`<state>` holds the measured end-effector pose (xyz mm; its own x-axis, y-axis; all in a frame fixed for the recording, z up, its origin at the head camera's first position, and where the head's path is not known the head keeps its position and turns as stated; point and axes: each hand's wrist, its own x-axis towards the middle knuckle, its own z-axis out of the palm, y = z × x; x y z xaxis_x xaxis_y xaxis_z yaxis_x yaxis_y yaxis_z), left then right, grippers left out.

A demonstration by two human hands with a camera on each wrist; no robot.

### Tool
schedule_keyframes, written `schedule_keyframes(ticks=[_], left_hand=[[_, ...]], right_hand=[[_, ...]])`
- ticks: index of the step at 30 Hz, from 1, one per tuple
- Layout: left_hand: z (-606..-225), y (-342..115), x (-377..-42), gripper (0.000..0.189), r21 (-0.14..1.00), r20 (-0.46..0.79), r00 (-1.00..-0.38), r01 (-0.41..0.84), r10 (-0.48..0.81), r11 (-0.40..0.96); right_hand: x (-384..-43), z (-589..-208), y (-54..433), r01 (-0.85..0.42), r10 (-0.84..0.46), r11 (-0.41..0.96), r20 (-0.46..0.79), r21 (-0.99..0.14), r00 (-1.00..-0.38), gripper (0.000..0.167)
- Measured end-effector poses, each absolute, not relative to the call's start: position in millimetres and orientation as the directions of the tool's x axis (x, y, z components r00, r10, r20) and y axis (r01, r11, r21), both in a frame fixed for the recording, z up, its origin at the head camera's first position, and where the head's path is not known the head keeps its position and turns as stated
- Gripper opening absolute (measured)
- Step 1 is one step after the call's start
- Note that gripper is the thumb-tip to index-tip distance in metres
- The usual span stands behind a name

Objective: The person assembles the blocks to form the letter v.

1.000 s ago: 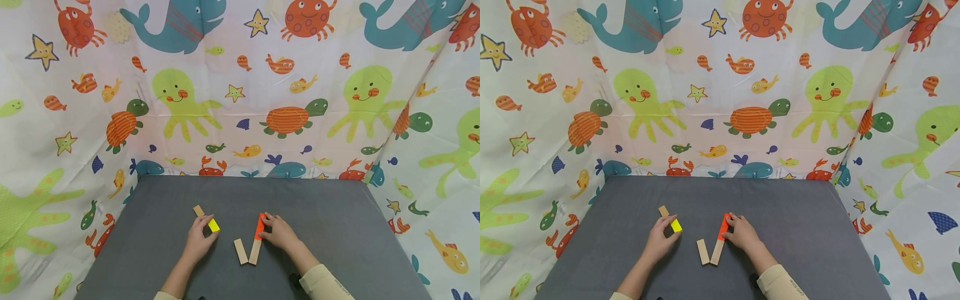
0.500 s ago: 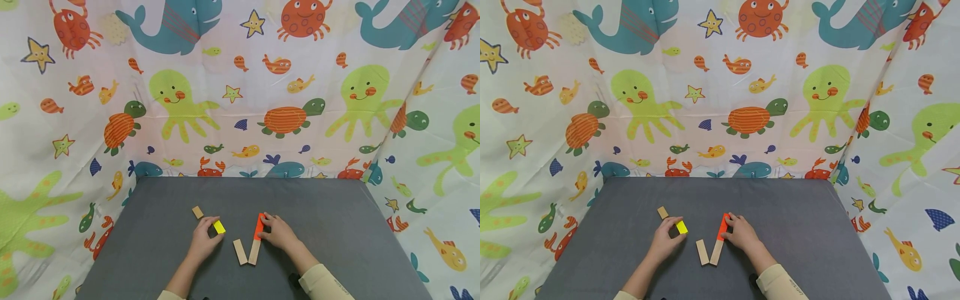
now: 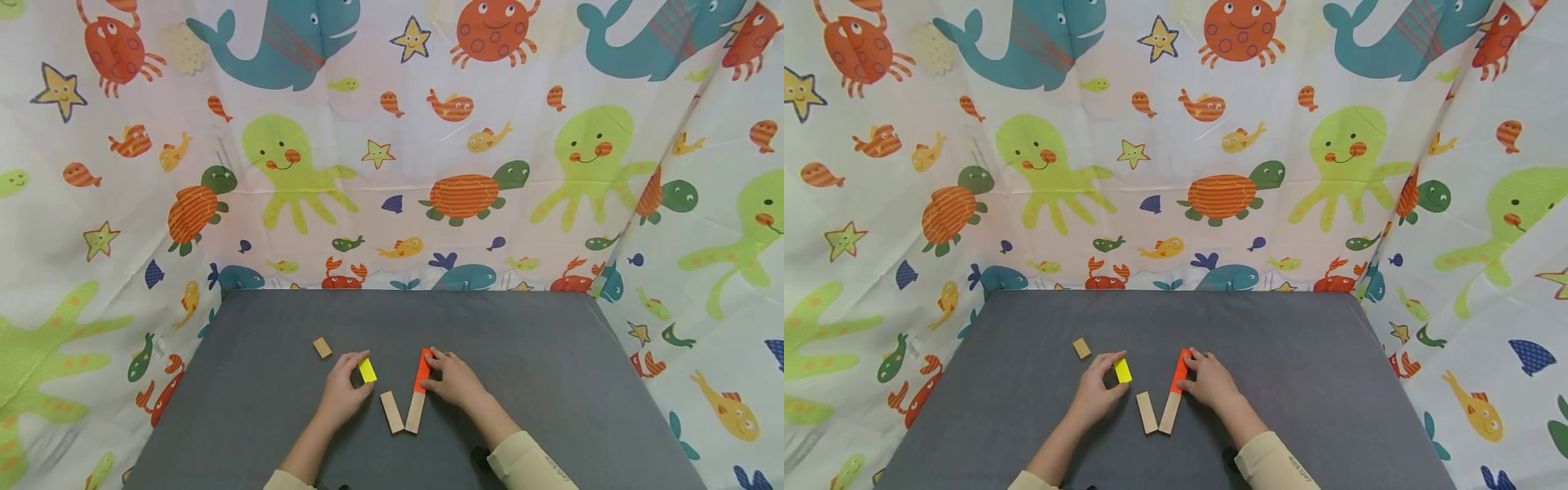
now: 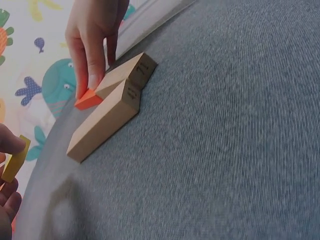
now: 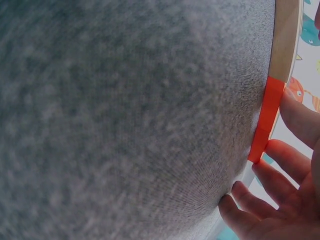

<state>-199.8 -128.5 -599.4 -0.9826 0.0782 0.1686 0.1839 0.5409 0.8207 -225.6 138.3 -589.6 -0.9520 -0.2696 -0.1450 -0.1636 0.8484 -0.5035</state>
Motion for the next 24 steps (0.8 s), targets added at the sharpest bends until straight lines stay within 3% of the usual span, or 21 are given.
schedule_keyframes(ticks=[24], left_hand=[[-613, -105, -208, 0.058, 0.804, 0.102, -0.985, 0.166, 0.142, 0.571]], right_hand=[[-225, -591, 141, -0.171, -0.266, 0.849, -0.126, -0.499, -0.956, 0.068]])
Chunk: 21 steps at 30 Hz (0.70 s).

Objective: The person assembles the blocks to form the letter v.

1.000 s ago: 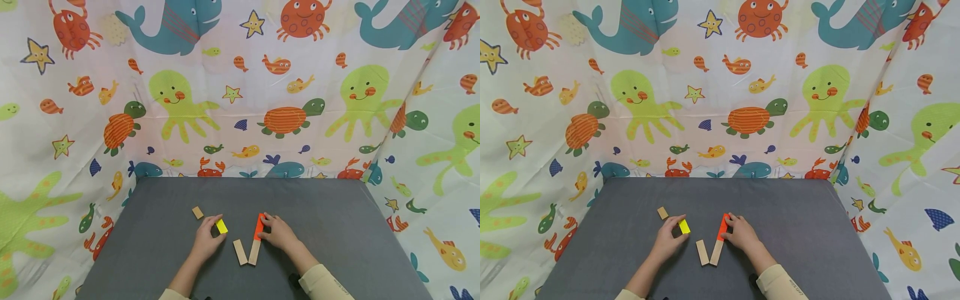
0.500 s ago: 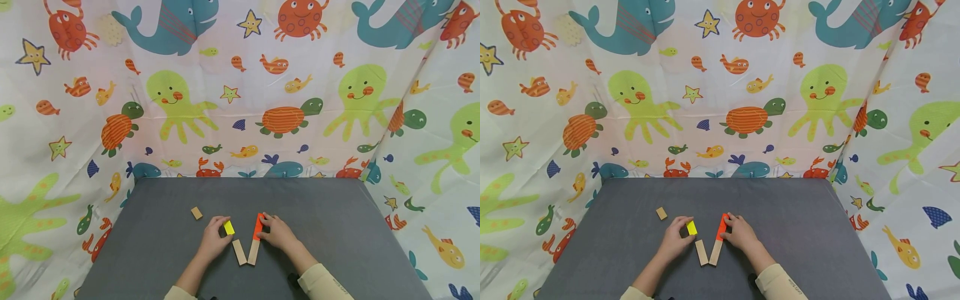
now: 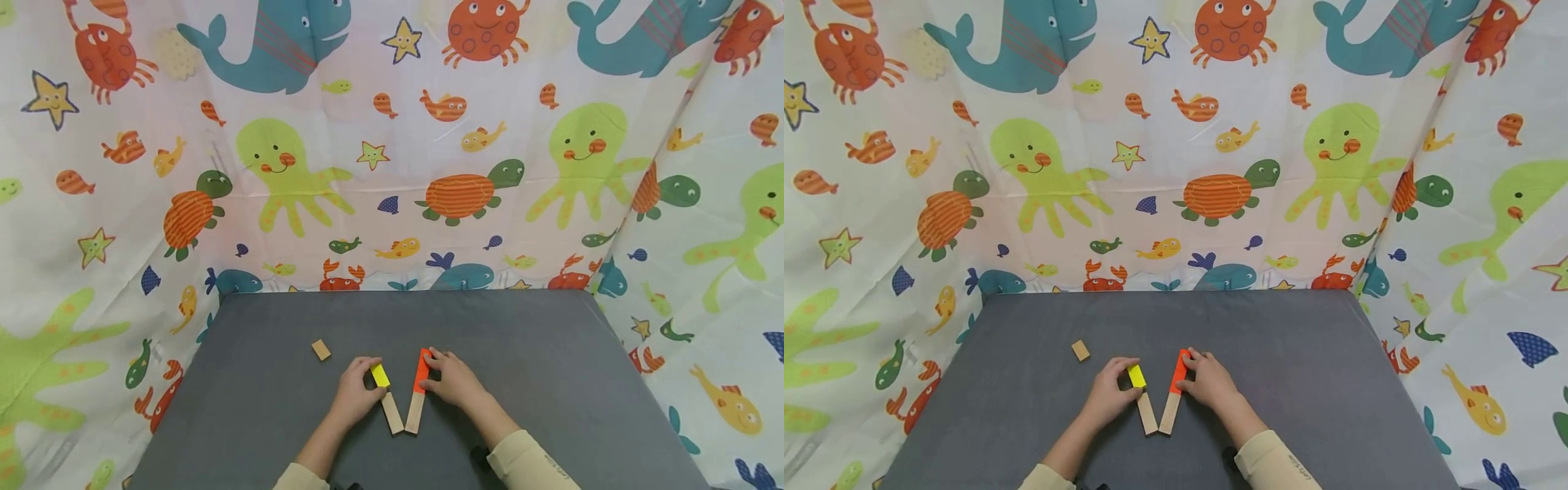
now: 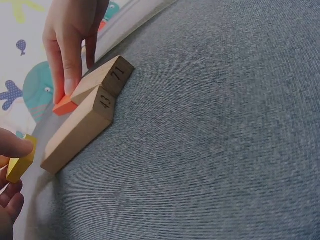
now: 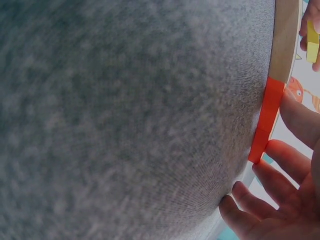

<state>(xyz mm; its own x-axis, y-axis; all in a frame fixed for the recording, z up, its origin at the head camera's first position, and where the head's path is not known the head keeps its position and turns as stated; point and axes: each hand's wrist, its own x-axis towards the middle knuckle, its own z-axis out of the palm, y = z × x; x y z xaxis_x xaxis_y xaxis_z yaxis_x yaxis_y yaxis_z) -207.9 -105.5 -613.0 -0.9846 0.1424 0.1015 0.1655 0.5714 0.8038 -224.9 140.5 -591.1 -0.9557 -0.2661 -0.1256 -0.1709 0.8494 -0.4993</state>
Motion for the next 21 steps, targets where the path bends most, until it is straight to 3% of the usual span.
schedule_keyframes(ticks=[21], left_hand=[[-619.1, -105.9, -207.8, 0.056, 0.801, 0.033, -0.984, 0.13, 0.173, 0.584]], right_hand=[[-224.0, -589.7, 141.4, -0.189, -0.281, 0.841, -0.111, -0.507, -0.953, 0.068]])
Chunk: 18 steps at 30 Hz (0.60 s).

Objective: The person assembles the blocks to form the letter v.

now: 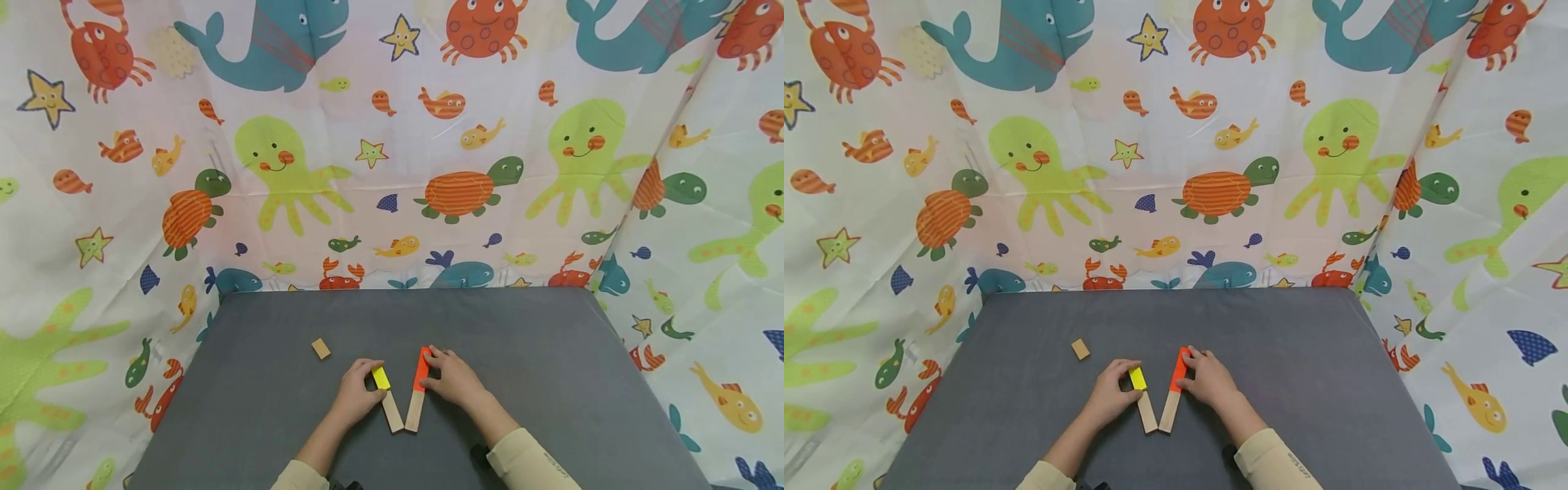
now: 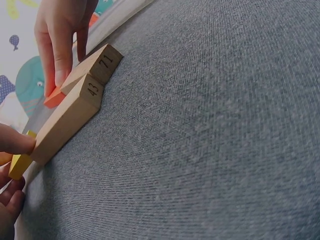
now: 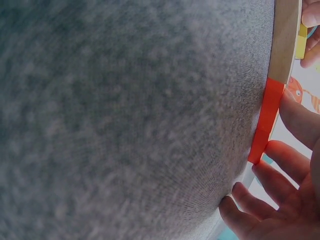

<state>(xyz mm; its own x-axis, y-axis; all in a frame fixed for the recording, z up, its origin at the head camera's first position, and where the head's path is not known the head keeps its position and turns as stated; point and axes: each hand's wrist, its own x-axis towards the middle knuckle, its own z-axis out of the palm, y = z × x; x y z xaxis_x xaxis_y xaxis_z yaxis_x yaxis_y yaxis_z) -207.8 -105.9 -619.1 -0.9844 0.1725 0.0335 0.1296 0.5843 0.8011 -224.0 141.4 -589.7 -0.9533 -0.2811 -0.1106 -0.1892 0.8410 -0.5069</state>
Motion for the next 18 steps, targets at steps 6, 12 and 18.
schedule_keyframes(ticks=[6, 12, 18], left_hand=[[-620.4, -107.6, -208.1, 0.057, 0.791, 0.051, -0.979, 0.159, 0.195, 0.591], [-620.7, -108.3, -208.3, 0.059, 0.785, 0.06, -0.975, 0.177, 0.213, 0.594], [-622.3, -108.2, -207.9, 0.058, 0.774, 0.047, -0.975, 0.172, 0.215, 0.609]], right_hand=[[-224.2, -590.5, 141.6, -0.184, -0.277, 0.844, -0.117, -0.503, -0.954, 0.069], [-222.2, -588.7, 140.3, -0.183, -0.275, 0.838, -0.108, -0.515, -0.955, 0.068], [-222.1, -586.8, 139.2, -0.181, -0.27, 0.838, -0.103, -0.514, -0.957, 0.068]])
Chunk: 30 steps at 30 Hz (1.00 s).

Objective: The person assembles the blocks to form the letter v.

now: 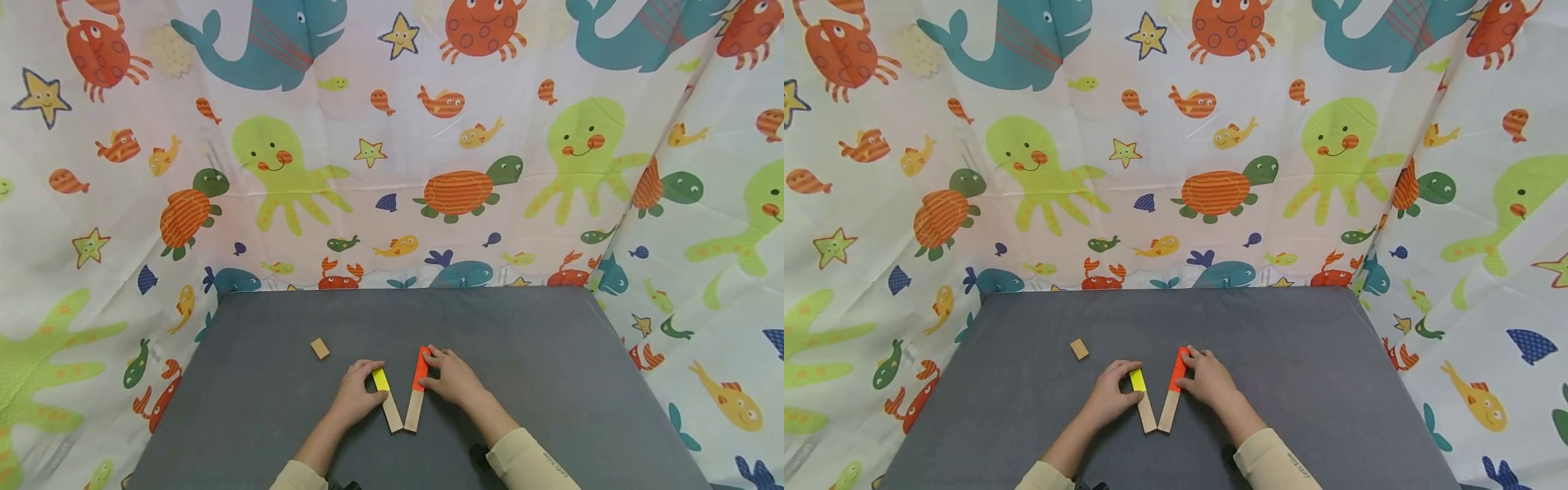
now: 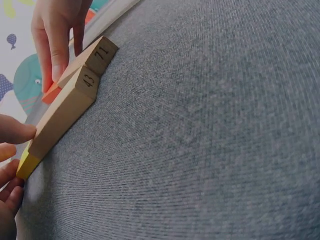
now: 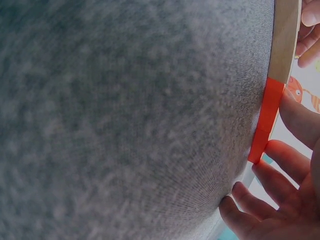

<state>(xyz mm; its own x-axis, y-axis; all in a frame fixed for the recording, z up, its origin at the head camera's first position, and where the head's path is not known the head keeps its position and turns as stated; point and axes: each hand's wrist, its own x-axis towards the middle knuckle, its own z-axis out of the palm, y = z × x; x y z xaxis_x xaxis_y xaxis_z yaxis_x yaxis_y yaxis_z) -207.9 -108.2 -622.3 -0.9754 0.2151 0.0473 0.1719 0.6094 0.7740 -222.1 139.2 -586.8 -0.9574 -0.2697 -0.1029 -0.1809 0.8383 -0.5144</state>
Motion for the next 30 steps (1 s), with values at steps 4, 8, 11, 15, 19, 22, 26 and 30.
schedule_keyframes(ticks=[4, 8, 11, 15, 19, 22, 26, 30], left_hand=[[-622, -109, -208, 0.059, 0.782, 0.045, -0.974, 0.171, 0.22, 0.6], [-622, -112, -208, 0.057, 0.809, 0.056, -0.974, 0.173, 0.219, 0.562], [-621, -116, -209, 0.056, 0.822, 0.088, -0.973, 0.191, 0.212, 0.536], [-617, -122, -212, 0.054, 0.828, 0.146, -0.975, 0.213, 0.167, 0.518], [-613, -130, -214, 0.053, 0.837, 0.191, -0.975, 0.222, 0.114, 0.5], [-611, -136, -216, 0.054, 0.847, 0.189, -0.978, 0.21, 0.094, 0.489], [-609, -142, -217, 0.056, 0.851, 0.168, -0.982, 0.189, 0.087, 0.489], [-610, -148, -218, 0.056, 0.852, 0.148, -0.986, 0.167, 0.078, 0.496]], right_hand=[[-222, -586, 139, -0.177, -0.267, 0.839, -0.106, -0.514, -0.958, 0.068], [-222, -587, 139, -0.18, -0.273, 0.837, -0.109, -0.516, -0.956, 0.068], [-223, -588, 140, -0.186, -0.277, 0.838, -0.106, -0.513, -0.955, 0.067], [-223, -589, 140, -0.187, -0.276, 0.837, -0.103, -0.514, -0.956, 0.067], [-223, -590, 140, -0.186, -0.275, 0.835, -0.101, -0.518, -0.956, 0.067], [-222, -589, 139, -0.186, -0.275, 0.835, -0.1, -0.519, -0.956, 0.066], [-222, -589, 139, -0.189, -0.276, 0.835, -0.095, -0.517, -0.957, 0.066], [-222, -589, 139, -0.192, -0.276, 0.838, -0.092, -0.511, -0.957, 0.067]])
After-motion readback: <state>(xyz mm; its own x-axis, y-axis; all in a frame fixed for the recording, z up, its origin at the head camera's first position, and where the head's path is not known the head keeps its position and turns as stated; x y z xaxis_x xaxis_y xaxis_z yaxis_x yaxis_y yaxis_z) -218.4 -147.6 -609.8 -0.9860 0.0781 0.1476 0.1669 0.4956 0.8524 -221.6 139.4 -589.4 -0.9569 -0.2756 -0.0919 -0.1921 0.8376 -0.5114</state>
